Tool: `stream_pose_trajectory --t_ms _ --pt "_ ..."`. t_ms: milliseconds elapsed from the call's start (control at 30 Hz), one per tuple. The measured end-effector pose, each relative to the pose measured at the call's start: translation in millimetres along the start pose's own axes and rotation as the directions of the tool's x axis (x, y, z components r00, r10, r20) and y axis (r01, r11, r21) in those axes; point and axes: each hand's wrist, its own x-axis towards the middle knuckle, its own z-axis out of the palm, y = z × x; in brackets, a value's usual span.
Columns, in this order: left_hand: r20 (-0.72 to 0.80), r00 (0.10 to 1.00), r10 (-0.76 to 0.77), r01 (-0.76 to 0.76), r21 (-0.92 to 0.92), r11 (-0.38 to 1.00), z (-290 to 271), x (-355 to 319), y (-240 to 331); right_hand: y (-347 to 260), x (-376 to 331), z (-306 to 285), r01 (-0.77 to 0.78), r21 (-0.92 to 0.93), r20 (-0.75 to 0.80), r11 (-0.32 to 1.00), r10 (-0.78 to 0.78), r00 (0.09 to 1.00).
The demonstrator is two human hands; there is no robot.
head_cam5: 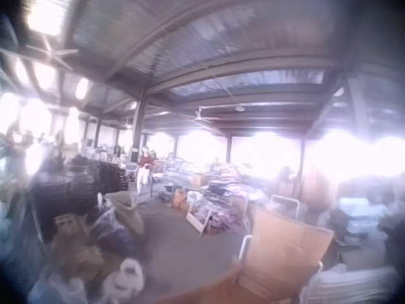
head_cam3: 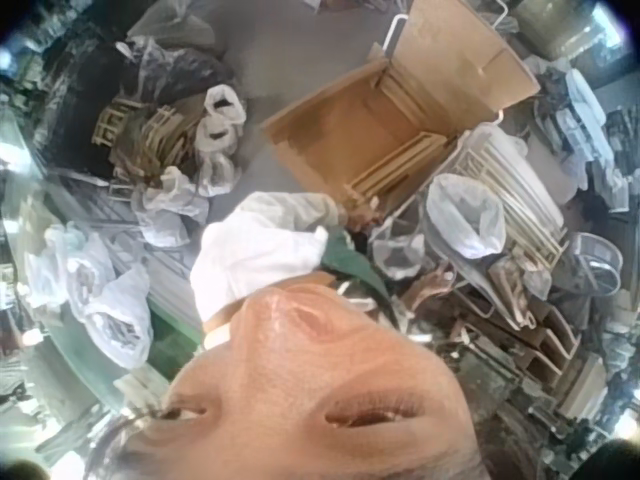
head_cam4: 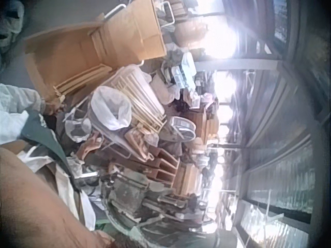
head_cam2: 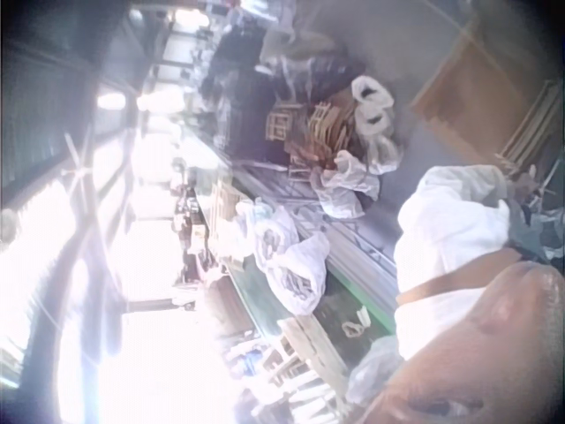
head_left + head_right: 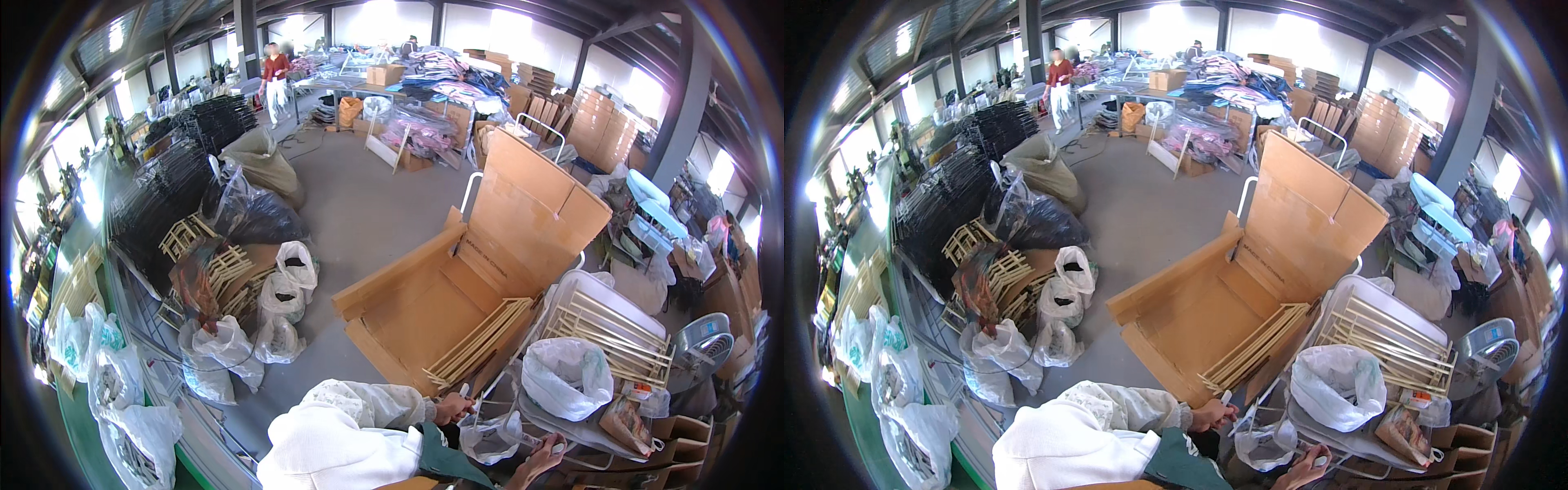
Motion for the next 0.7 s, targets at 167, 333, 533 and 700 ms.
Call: stream_pose_trajectory --t_ms 167,333,533,700 --pt "0.014 1.000 -0.023 0.023 -0.018 1.000 -10 2 -3 -12 -11 9 -0.085 0.015 0.021 0.996 0.085 0.996" --pt "0.180 0.984 0.013 -0.047 0.190 0.981 1 69 21 -16 12 10 -0.057 0.104 -0.076 0.993 0.065 0.995" --pt "-0.150 0.860 0.488 -0.398 0.400 0.826 53 108 151 -38 33 84 0.458 -0.534 0.321 0.711 -0.330 0.888" --pt "-0.018 0.920 0.392 -0.257 0.727 0.636 126 214 114 24 108 57 0.424 -0.859 0.430 0.288 -0.044 0.902"
